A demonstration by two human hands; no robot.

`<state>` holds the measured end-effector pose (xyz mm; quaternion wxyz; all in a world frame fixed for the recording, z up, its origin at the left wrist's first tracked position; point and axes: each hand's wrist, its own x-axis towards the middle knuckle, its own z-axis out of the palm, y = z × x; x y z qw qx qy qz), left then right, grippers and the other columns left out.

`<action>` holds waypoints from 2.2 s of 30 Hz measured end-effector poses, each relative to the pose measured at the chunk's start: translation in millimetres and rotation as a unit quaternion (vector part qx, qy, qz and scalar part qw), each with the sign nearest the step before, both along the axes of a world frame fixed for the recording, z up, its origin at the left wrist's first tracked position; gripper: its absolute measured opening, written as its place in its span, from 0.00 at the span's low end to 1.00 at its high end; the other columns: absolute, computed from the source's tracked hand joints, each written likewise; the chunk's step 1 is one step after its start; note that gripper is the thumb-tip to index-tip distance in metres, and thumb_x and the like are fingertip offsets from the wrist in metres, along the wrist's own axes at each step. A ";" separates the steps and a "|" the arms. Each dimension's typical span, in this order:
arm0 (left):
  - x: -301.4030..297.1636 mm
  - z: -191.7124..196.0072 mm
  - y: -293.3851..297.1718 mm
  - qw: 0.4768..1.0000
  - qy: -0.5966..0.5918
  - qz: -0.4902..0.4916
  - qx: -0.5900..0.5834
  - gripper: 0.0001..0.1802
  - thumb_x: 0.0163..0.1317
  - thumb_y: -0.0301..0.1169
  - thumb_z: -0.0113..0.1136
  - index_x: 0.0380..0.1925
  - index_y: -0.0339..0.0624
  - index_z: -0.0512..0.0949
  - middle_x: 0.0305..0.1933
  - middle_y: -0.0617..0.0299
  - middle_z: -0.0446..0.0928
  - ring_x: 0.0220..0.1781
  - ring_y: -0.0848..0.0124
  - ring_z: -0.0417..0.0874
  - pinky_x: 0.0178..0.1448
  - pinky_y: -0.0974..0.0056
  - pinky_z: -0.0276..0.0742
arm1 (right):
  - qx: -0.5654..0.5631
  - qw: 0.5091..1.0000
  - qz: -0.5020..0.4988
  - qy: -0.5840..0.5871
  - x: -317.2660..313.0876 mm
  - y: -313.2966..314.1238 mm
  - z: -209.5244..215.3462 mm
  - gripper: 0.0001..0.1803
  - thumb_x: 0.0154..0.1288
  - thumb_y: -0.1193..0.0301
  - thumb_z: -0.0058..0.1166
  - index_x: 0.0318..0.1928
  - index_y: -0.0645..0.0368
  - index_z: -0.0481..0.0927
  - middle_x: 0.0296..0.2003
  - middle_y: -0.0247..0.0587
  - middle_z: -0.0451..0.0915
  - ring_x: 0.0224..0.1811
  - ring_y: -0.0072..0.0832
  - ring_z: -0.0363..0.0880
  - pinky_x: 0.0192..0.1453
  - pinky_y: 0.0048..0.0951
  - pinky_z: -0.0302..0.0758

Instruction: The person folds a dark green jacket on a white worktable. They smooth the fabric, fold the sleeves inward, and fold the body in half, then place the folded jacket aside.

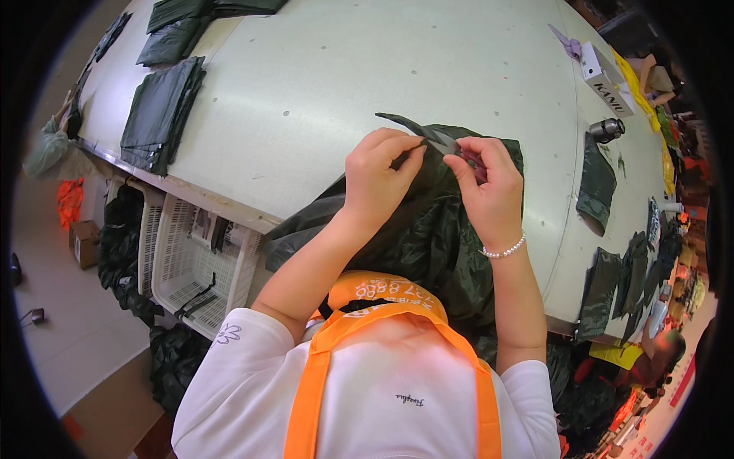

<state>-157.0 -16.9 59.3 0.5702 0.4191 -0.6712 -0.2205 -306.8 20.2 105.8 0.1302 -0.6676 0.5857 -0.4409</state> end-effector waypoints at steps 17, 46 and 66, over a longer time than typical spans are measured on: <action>-7.8 -9.6 -3.3 0.987 -0.040 0.030 -0.153 0.13 0.37 0.15 0.65 0.22 0.40 0.74 0.28 0.61 0.76 0.29 0.63 0.76 0.32 0.64 0.73 | -0.034 0.913 0.075 0.400 6.4 -10.2 48.3 0.11 0.52 0.68 0.62 0.27 0.58 0.73 0.26 0.36 0.71 0.29 0.31 0.73 0.31 0.30 0.72; -8.1 -88.8 -23.9 0.927 -0.366 0.022 0.074 0.19 0.49 0.30 0.66 0.43 0.42 0.76 0.54 0.53 0.72 0.57 0.53 0.70 0.59 0.53 0.65 | 0.240 0.838 -0.482 -0.089 -321.0 75.0 -224.4 0.19 0.57 0.62 0.62 0.42 0.65 0.79 0.33 0.43 0.82 0.32 0.32 0.78 0.40 0.32 0.74; -349.7 -96.0 -133.2 0.671 -0.218 -0.471 0.529 0.21 0.50 0.37 0.71 0.39 0.34 0.81 0.34 0.59 0.81 0.37 0.72 0.80 0.45 0.67 0.75 | 0.218 0.860 -0.196 -0.418 -321.5 -15.4 -163.4 0.09 0.59 0.70 0.61 0.31 0.65 0.82 0.22 0.30 0.77 0.20 0.13 0.67 0.25 0.17 0.64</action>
